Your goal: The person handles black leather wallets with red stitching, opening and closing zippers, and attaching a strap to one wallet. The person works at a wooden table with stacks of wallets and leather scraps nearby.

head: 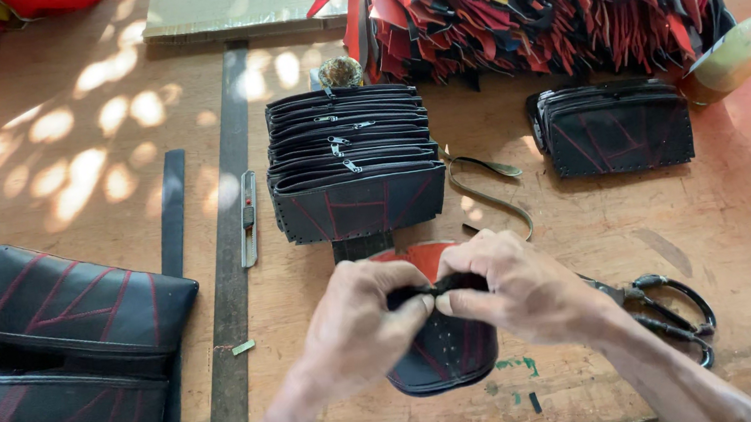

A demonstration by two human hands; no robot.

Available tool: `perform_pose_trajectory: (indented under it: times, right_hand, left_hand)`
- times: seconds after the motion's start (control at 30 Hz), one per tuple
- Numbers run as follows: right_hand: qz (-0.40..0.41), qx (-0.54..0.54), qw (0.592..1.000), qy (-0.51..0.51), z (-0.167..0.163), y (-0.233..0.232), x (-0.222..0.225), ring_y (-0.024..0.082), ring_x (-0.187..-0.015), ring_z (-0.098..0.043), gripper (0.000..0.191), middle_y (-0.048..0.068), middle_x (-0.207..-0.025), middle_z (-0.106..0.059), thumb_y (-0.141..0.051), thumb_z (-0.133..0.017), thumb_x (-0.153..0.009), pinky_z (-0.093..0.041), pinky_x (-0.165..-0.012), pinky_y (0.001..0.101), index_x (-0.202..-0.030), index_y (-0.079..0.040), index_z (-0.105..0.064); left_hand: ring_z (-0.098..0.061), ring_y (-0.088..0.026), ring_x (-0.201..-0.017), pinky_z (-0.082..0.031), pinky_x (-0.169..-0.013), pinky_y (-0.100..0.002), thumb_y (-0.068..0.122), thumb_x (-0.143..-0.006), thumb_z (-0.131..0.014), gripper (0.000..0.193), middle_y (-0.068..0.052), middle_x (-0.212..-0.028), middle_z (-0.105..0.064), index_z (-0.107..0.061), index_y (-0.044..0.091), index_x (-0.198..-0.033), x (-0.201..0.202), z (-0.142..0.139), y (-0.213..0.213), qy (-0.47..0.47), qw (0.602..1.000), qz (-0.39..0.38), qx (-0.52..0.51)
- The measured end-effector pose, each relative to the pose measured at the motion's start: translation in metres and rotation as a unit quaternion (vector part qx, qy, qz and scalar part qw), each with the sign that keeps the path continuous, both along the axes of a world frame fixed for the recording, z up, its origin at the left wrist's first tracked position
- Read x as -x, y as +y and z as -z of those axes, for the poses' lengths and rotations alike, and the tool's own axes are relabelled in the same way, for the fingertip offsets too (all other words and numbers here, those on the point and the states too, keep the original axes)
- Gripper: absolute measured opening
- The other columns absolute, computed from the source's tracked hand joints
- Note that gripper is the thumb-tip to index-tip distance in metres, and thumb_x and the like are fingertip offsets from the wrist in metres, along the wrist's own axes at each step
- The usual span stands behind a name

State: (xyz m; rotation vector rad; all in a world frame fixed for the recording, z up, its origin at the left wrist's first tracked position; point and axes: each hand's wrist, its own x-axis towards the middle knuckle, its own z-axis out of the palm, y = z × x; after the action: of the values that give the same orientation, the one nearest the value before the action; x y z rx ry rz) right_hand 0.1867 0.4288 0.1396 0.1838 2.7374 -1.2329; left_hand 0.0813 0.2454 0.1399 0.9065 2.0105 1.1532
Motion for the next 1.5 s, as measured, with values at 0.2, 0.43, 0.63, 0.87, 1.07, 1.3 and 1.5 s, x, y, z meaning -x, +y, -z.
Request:
perform_pose_trajectory:
  times: [0.2,0.43,0.63,0.87,1.07,1.3,1.5]
  right_hand:
    - [-0.066,-0.080,0.985,0.140,0.020,-0.013,-0.028,0.021,-0.091,-0.060,0.014,0.001,-0.086,-0.065,-0.016,-0.077,-0.084,-0.040,-0.095,0.0407,-0.092,-0.013,-0.065]
    - [-0.123,-0.054,0.955,0.264,0.029,-0.020,-0.067,0.027,-0.119,-0.056,0.035,0.010,-0.117,-0.065,-0.029,-0.076,-0.084,-0.040,-0.107,0.0480,-0.111,-0.010,-0.065]
    - [0.167,0.196,0.954,0.153,0.057,-0.006,-0.049,0.015,-0.107,-0.067,0.035,0.007,-0.114,-0.073,-0.033,-0.055,-0.102,-0.053,-0.096,0.0348,-0.120,-0.006,-0.069]
    - [0.148,0.415,0.898,0.000,0.128,-0.001,-0.043,0.012,-0.086,-0.057,0.026,0.007,-0.093,-0.062,-0.024,-0.068,-0.102,-0.049,-0.074,0.0298,-0.109,0.001,-0.065]
    - [0.129,0.216,0.967,0.032,0.088,-0.010,-0.034,0.015,-0.091,-0.071,0.040,0.007,-0.097,-0.075,-0.024,-0.072,-0.088,-0.056,-0.078,0.0289,-0.120,-0.002,-0.067]
    - [0.161,0.089,0.979,0.090,0.067,-0.027,-0.020,0.020,-0.090,-0.074,0.031,0.010,-0.095,-0.080,-0.021,-0.078,-0.083,-0.059,-0.079,0.0299,-0.107,-0.002,-0.076]
    - [0.191,0.018,0.969,0.153,0.073,-0.038,-0.018,0.020,-0.082,-0.078,0.026,0.010,-0.092,-0.079,-0.015,-0.078,-0.081,-0.058,-0.072,0.0305,-0.104,-0.003,-0.076]
  left_hand:
    - [-0.061,-0.025,-0.081,-0.040,-0.088,-0.039,0.010,-0.087,-0.072,0.009,-0.007,-0.077,-0.065,-0.067,0.007,-0.093,-0.026,0.017,-0.015,0.346,0.930,0.115,-0.051]
    - [-0.064,-0.026,-0.121,-0.037,-0.112,-0.044,0.039,-0.094,-0.063,0.047,-0.013,-0.122,-0.069,-0.064,0.003,-0.124,-0.019,0.027,-0.049,0.236,0.946,0.000,-0.224]
    - [-0.063,-0.022,-0.125,-0.042,-0.112,-0.035,0.036,-0.106,-0.038,0.052,-0.013,-0.130,-0.070,-0.064,-0.001,-0.132,0.007,0.058,-0.025,-0.152,0.953,-0.125,-0.231]
    - [-0.064,-0.020,-0.114,-0.044,-0.105,-0.031,0.030,-0.105,-0.036,0.051,-0.013,-0.126,-0.072,-0.068,-0.003,-0.128,-0.022,0.112,-0.013,-0.217,0.935,-0.118,-0.253]
    - [-0.064,-0.022,-0.114,-0.046,-0.104,-0.034,0.021,-0.103,-0.050,0.037,-0.013,-0.120,-0.071,-0.071,-0.001,-0.123,-0.025,0.106,-0.010,-0.176,0.943,-0.129,-0.252]
    - [-0.071,-0.022,-0.103,-0.056,-0.088,-0.032,0.011,-0.094,-0.066,0.027,-0.013,-0.108,-0.077,-0.074,0.000,-0.118,-0.029,0.091,-0.006,-0.081,0.966,-0.162,-0.186]
    - [-0.073,-0.023,-0.101,-0.057,-0.087,-0.032,0.010,-0.093,-0.070,0.026,-0.014,-0.106,-0.078,-0.074,-0.001,-0.116,-0.026,0.087,-0.004,-0.031,0.968,-0.158,-0.192]
